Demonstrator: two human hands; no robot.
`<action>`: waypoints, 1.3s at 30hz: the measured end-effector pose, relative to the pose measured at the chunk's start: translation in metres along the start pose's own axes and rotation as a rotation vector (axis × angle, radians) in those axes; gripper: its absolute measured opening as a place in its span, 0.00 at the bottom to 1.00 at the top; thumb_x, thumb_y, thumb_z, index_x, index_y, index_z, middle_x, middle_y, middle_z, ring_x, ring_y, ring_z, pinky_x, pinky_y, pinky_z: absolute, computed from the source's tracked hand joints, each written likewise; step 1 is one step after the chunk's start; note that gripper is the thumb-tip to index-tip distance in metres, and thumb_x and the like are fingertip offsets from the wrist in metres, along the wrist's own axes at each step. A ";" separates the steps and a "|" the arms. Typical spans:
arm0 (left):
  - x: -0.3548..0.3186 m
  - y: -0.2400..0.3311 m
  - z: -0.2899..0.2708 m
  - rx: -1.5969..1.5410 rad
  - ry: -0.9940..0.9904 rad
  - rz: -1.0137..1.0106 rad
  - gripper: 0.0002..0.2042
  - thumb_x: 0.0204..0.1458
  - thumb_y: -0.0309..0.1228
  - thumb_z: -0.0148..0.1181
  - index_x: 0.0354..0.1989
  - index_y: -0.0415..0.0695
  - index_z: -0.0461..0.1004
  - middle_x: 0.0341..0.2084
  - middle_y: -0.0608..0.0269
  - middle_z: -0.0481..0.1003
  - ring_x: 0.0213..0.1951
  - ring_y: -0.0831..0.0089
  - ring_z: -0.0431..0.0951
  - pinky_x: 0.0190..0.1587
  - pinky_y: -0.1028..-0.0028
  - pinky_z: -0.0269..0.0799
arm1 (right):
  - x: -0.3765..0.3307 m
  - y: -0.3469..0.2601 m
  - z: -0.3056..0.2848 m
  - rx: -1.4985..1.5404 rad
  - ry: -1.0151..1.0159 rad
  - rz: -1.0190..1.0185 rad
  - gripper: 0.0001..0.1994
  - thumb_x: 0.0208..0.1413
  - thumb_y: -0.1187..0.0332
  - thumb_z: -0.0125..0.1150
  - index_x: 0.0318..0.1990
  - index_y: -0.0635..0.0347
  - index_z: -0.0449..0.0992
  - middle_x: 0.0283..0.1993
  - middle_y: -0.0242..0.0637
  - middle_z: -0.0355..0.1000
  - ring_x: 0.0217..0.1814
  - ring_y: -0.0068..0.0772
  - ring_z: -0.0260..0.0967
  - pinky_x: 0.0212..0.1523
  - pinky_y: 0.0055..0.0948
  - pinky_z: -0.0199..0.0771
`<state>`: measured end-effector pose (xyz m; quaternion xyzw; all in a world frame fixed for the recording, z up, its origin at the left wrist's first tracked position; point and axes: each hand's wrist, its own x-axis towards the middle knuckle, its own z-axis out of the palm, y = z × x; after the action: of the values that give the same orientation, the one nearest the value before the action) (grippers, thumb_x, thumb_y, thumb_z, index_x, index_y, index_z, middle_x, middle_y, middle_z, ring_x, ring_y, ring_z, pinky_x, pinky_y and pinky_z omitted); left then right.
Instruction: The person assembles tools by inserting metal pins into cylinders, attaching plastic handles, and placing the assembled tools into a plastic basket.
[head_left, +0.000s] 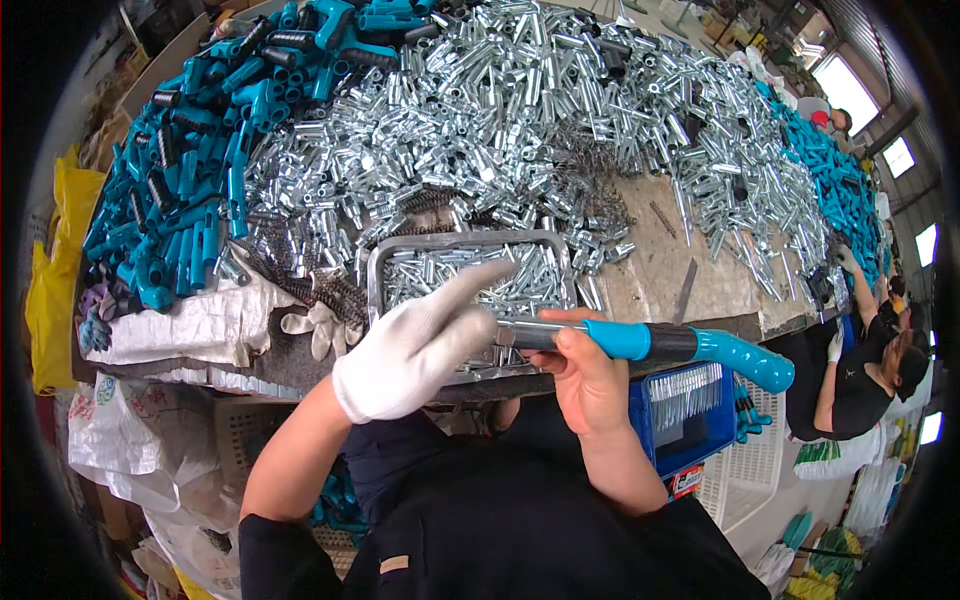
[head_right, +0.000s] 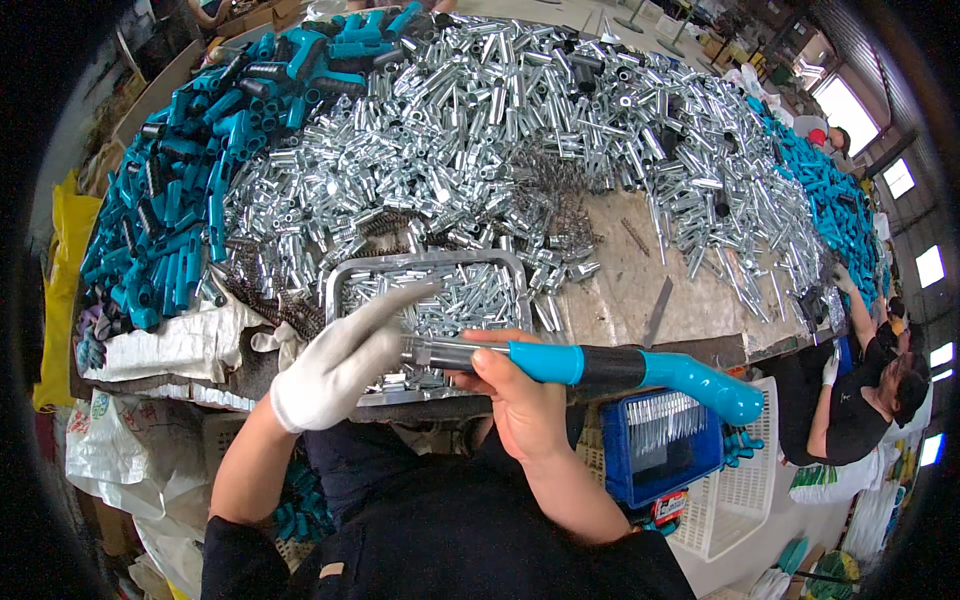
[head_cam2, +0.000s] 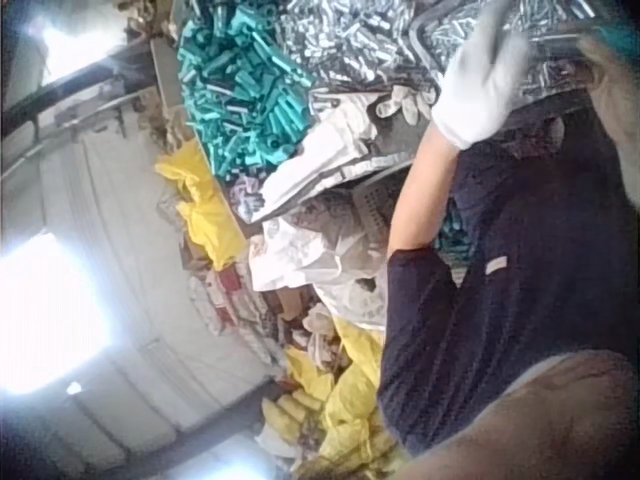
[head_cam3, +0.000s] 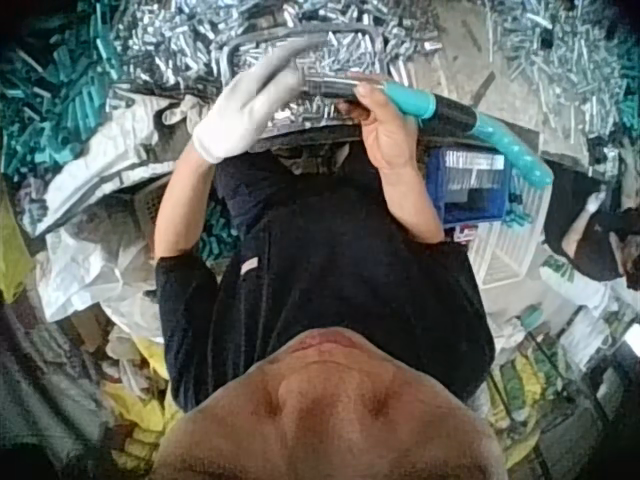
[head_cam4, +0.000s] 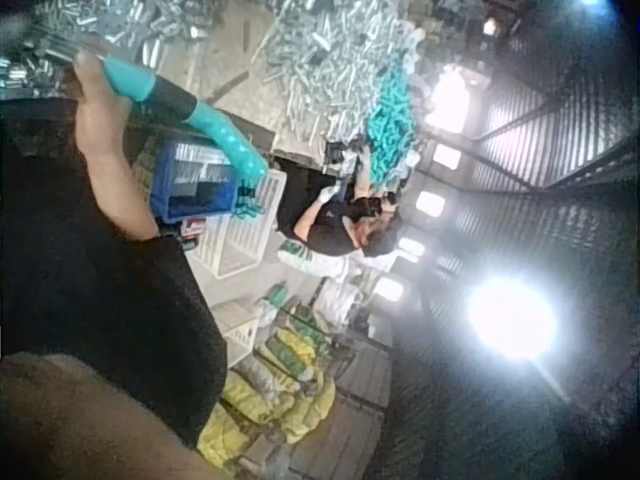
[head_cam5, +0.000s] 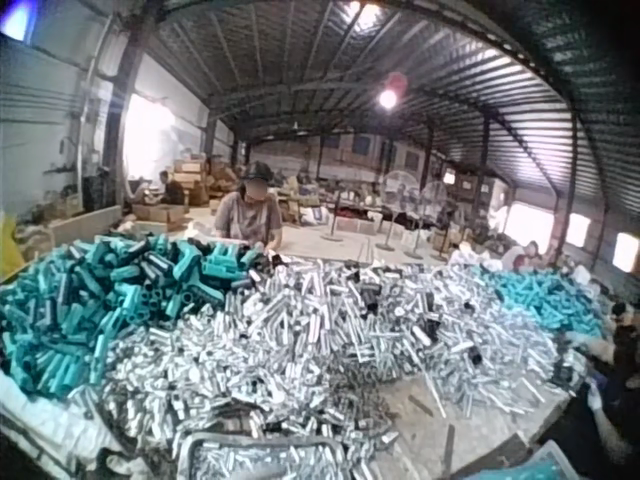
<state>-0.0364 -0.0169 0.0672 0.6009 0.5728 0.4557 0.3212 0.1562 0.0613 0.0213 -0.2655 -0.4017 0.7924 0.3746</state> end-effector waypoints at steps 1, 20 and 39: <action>0.001 0.001 -0.006 -0.104 -0.234 -0.295 0.25 0.48 0.24 0.59 0.57 0.37 0.66 0.40 0.52 0.74 0.42 0.65 0.75 0.48 0.68 0.70 | -0.001 0.003 -0.003 0.001 0.008 -0.002 0.13 0.57 0.71 0.56 0.47 0.71 0.71 0.40 0.48 0.75 0.36 0.36 0.78 0.39 0.26 0.82; 0.004 0.003 0.010 -0.067 -0.083 -0.181 0.22 0.57 0.28 0.49 0.61 0.37 0.65 0.31 0.60 0.74 0.37 0.72 0.74 0.43 0.73 0.69 | 0.002 -0.002 -0.012 0.070 0.025 0.035 0.12 0.57 0.72 0.59 0.45 0.70 0.74 0.41 0.45 0.76 0.39 0.31 0.77 0.41 0.26 0.81; 0.007 0.002 0.023 -0.421 -0.976 -0.631 0.23 0.58 0.46 0.55 0.45 0.33 0.73 0.36 0.58 0.80 0.37 0.72 0.81 0.37 0.74 0.76 | -0.019 0.004 -0.017 -0.139 -0.184 -0.077 0.12 0.53 0.66 0.67 0.37 0.66 0.75 0.33 0.36 0.74 0.28 0.21 0.72 0.28 0.20 0.73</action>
<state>-0.0155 -0.0071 0.0613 0.4655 0.4074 0.1147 0.7773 0.1776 0.0516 0.0114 -0.2015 -0.4983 0.7687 0.3468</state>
